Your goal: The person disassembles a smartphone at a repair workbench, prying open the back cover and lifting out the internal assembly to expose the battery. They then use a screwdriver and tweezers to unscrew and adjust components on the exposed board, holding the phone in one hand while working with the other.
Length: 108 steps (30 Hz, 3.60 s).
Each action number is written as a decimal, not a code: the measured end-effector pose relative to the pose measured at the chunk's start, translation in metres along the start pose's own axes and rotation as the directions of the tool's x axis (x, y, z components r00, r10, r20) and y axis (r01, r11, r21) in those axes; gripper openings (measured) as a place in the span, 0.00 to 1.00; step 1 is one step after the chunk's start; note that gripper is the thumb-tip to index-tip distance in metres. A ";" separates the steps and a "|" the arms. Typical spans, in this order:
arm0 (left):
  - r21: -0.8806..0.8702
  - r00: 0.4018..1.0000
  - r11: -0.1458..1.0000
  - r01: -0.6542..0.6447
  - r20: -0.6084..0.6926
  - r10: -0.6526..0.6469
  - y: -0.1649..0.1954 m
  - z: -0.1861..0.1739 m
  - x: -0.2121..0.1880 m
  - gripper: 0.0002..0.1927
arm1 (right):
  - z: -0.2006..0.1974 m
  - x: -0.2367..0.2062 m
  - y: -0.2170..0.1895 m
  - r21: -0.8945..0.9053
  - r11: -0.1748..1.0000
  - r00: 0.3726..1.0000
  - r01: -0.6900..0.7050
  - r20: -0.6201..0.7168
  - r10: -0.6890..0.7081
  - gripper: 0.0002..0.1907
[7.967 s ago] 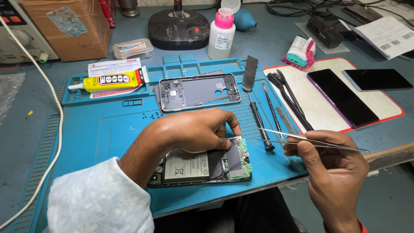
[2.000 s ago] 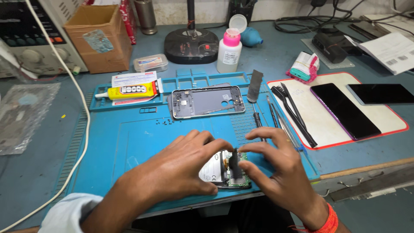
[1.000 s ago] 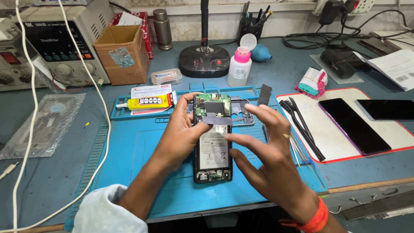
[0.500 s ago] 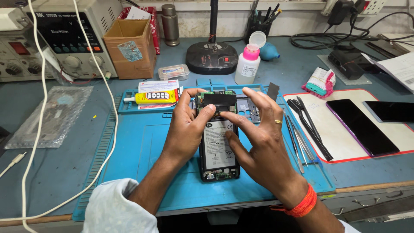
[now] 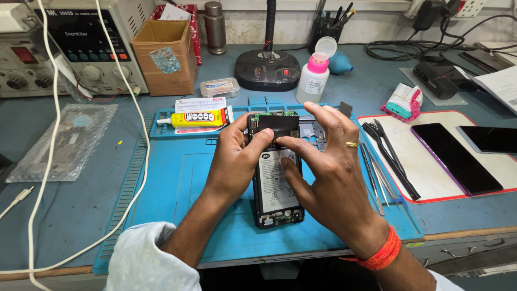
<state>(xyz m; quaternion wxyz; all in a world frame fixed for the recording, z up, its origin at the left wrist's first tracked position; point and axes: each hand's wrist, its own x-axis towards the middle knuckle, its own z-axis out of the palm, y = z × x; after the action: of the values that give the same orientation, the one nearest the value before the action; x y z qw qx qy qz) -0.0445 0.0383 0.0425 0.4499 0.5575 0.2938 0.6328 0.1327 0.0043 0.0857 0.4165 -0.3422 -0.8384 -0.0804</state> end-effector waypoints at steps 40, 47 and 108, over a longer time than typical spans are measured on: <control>-0.015 0.999 0.999 0.031 0.038 -0.030 0.002 -0.001 -0.001 0.11 | 0.001 0.009 0.004 0.005 0.996 0.996 0.088 -0.024 -0.088 0.16; 0.004 0.999 1.000 -0.001 0.044 0.001 0.001 -0.001 -0.001 0.11 | -0.006 0.006 0.001 -0.083 0.989 0.992 0.119 0.044 -0.115 0.18; 0.020 0.997 0.999 0.044 0.065 -0.045 0.013 0.000 -0.003 0.19 | -0.001 0.004 0.025 0.077 0.988 0.991 0.132 -0.028 -0.130 0.17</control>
<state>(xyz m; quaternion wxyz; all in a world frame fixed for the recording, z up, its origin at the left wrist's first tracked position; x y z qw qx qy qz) -0.0473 0.0298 0.0528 0.4679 0.5755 0.2971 0.6013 0.1471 0.0247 0.0857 0.4330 -0.2686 -0.8569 -0.0782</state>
